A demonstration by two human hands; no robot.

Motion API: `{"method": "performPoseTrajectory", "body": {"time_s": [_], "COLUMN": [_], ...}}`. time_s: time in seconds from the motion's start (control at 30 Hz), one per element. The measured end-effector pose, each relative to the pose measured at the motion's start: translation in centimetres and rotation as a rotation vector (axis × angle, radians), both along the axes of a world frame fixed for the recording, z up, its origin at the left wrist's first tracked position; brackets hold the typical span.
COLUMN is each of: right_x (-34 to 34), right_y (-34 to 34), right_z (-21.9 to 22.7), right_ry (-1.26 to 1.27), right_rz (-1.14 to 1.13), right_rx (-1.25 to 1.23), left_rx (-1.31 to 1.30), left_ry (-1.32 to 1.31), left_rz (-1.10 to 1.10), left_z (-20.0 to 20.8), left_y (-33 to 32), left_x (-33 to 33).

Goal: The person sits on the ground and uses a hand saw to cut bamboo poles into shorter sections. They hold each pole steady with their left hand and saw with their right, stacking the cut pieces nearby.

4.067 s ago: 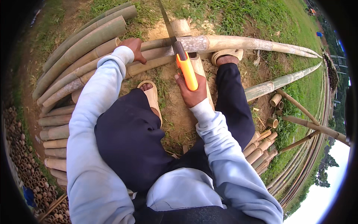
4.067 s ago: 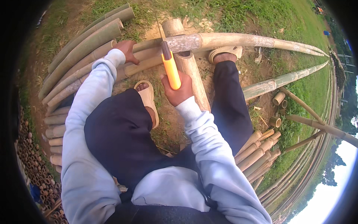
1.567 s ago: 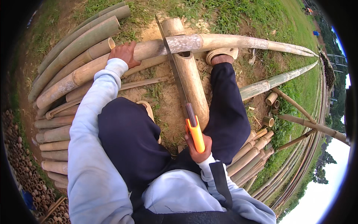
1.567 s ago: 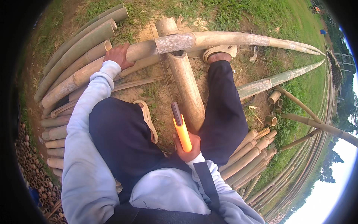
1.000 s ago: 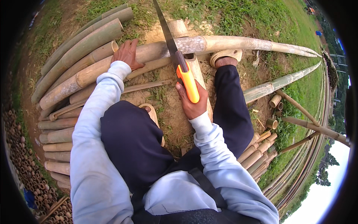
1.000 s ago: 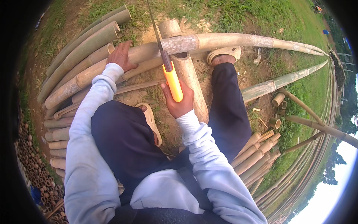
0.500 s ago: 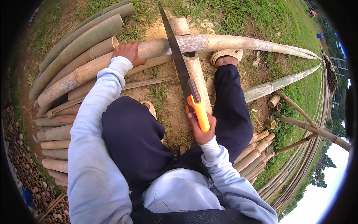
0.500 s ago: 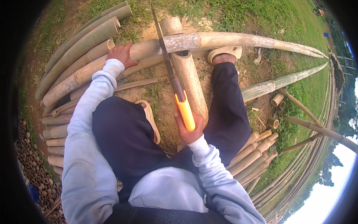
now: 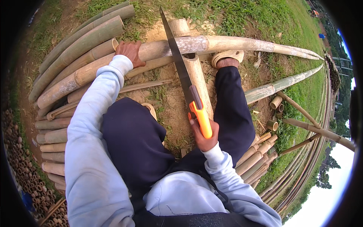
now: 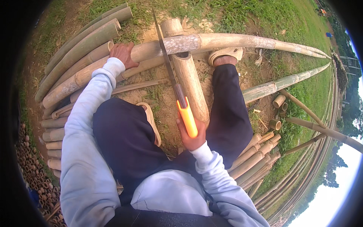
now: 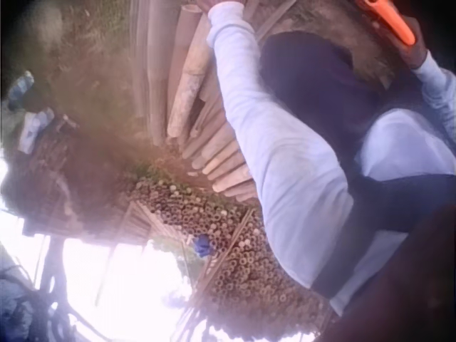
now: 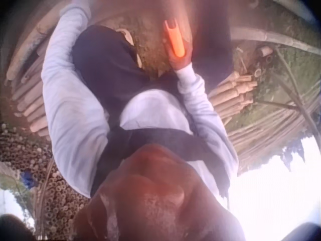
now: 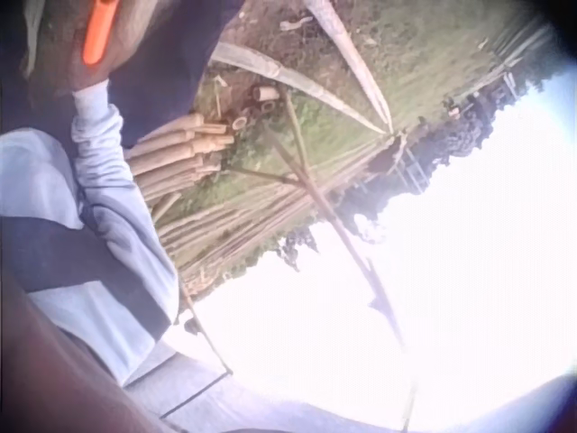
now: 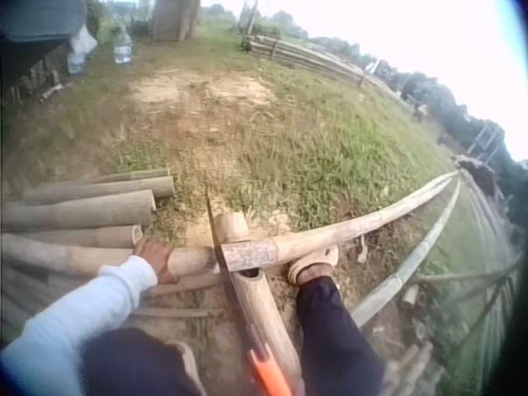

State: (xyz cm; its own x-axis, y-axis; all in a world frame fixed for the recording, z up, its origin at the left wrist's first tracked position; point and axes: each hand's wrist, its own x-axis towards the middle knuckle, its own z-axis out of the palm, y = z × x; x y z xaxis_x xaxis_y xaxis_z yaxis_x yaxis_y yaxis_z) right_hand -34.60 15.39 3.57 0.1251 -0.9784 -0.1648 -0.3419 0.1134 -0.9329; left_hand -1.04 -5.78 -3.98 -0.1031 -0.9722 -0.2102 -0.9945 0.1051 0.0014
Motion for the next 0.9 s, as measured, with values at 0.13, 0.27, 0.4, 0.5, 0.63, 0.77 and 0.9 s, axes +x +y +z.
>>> {"method": "performPoseTrajectory", "body": {"time_s": [0.13, 0.27, 0.4, 0.5, 0.63, 0.77, 0.9], "right_x": [5.6, 1.9, -2.7, -0.9, 3.9, 0.8, -2.5], "right_y": [-9.2, -0.4, 7.9, 1.5, -6.4, 1.2, 9.4], "right_z": [-1.1, -0.5, 3.6, 0.4, -1.5, 0.4, 3.5], "right_ry": [-0.067, -0.049, 0.146, 0.075, -0.02, 0.021, 0.107], "right_rz": [0.011, -0.028, 0.079, 0.047, 0.041, 0.024, -0.003], "right_rx": [-0.162, 0.026, 0.023, -0.088, -0.18, -0.008, -0.069], "left_rx": [0.136, 0.085, 0.035, 0.081, 0.102, 0.074, 0.098], "left_ry": [0.05, 0.02, 0.021, 0.031, -0.005, 0.014, 0.009], "left_rz": [0.092, 0.074, 0.076, 0.058, 0.022, 0.046, 0.066], "left_z": [1.8, 0.6, 0.6, 1.0, 1.1, 0.7, 1.3], "left_y": [-0.9, 0.0, 1.0, 0.5, -1.0, -0.3, 0.1], "left_x": [-1.1, -0.1, -0.1, -0.6, -0.8, 0.7, -0.4]}}
